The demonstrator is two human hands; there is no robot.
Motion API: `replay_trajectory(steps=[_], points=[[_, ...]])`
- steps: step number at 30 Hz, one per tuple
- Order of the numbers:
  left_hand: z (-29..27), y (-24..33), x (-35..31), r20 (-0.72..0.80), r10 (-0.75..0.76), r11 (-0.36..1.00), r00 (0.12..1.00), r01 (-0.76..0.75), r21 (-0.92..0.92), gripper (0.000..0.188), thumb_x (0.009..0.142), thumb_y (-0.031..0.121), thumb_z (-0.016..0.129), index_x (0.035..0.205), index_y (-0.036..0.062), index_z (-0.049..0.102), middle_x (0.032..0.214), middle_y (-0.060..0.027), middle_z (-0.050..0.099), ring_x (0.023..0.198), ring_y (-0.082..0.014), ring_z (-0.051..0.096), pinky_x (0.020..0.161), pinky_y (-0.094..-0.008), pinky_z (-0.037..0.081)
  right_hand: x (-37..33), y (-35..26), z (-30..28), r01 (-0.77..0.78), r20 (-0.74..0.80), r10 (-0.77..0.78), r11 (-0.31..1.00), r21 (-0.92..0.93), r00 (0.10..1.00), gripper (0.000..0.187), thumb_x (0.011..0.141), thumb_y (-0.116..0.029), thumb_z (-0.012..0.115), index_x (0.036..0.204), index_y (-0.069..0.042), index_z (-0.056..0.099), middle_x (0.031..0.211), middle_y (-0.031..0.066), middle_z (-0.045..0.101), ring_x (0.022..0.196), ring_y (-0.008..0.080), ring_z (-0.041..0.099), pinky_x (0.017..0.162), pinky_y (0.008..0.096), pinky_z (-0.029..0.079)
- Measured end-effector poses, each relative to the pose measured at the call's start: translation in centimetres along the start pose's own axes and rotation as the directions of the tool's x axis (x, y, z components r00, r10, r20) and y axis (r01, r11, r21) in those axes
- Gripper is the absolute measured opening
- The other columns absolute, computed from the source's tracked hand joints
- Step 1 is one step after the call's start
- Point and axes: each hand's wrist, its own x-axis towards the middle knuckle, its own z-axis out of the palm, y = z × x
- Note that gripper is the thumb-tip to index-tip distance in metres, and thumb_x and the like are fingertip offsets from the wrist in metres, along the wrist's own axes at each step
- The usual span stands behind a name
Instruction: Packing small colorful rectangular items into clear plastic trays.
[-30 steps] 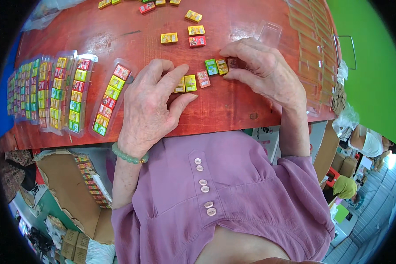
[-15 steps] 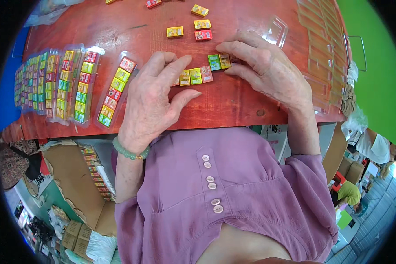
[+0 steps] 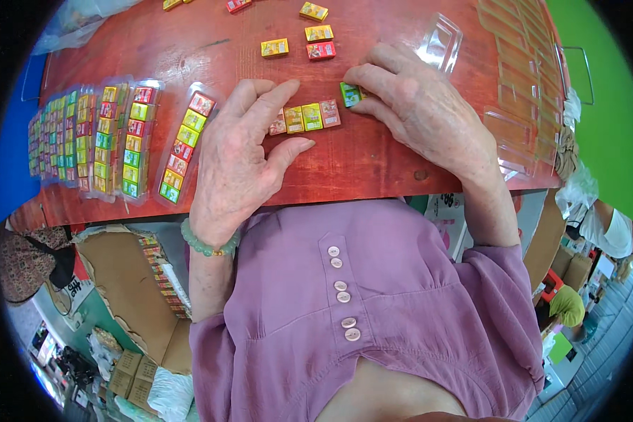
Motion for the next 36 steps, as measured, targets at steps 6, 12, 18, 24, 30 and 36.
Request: replay_trajectory(steps=[6,12,18,24,30,36], points=[[-0.3,-0.1,0.1,0.018,0.014,1.000,1.000,-0.014,0.007,0.061,0.071,0.008,0.086,0.128,0.0015,0.066,0.114,-0.0146,0.063,0.097,-0.0326,0.066,0.079,-0.0401,0.056,-0.8,-0.8,-0.1,-0.022,0.049,0.023,1.000,-0.015,0.999,0.026,0.088,-0.012,0.073,0.111,-0.002,0.067,0.105,0.0130,0.061,0.101,0.0342,0.062,0.087,0.0438,0.052],[0.2,0.0,0.0,-0.027,0.105,0.990,0.994,-0.102,0.100,0.054,0.073,0.010,0.086,0.124,0.0042,0.069,0.109,-0.0132,0.061,0.094,-0.0309,0.066,0.078,-0.0408,0.055,-0.7,-1.9,0.2,-0.046,0.056,0.045,0.999,0.017,0.997,0.029,0.086,-0.011,0.075,0.113,-0.002,0.066,0.107,0.0131,0.060,0.102,0.0340,0.061,0.088,0.0436,0.052],[1.7,1.0,0.3,-0.064,0.135,0.949,0.989,-0.110,0.296,0.046,0.076,0.016,0.086,0.120,0.0103,0.074,0.099,-0.0083,0.056,0.085,-0.0258,0.060,0.075,-0.0397,0.052,-1.1,-1.8,0.5,-0.046,-0.003,0.046,0.998,0.032,0.999,0.031,0.087,-0.012,0.073,0.115,-0.002,0.064,0.108,0.0136,0.059,0.103,0.0347,0.059,0.088,0.0436,0.051],[2.2,1.0,0.3,-0.076,0.117,0.955,0.990,-0.091,0.283,0.039,0.077,0.014,0.085,0.115,0.0096,0.077,0.095,-0.0073,0.056,0.084,-0.0248,0.058,0.073,-0.0396,0.049,-1.7,-2.4,2.1,-0.034,-0.075,0.039,0.996,0.078,0.996,0.026,0.087,-0.008,0.066,0.112,-0.001,0.064,0.107,0.0130,0.058,0.101,0.0332,0.056,0.088,0.0408,0.051],[1.9,1.4,0.4,-0.027,0.190,0.916,0.981,-0.168,0.364,0.037,0.078,0.008,0.084,0.114,0.0090,0.078,0.094,-0.0073,0.056,0.083,-0.0240,0.056,0.070,-0.0371,0.049,-2.4,-3.4,1.7,-0.063,-0.061,0.073,0.987,0.149,0.995,0.028,0.083,-0.003,0.063,0.111,0.003,0.062,0.107,0.0127,0.056,0.105,0.0315,0.053,0.090,0.0388,0.051],[2.8,3.0,2.6,-0.012,0.208,0.935,0.978,-0.195,0.295,0.039,0.077,0.009,0.085,0.115,0.0083,0.077,0.096,-0.0084,0.056,0.086,-0.0252,0.057,0.071,-0.0381,0.050,-3.9,-2.3,0.2,-0.087,-0.152,0.113,0.983,0.163,0.982,0.027,0.085,-0.004,0.064,0.111,0.002,0.062,0.108,0.0135,0.055,0.105,0.0322,0.054,0.090,0.0402,0.052]])
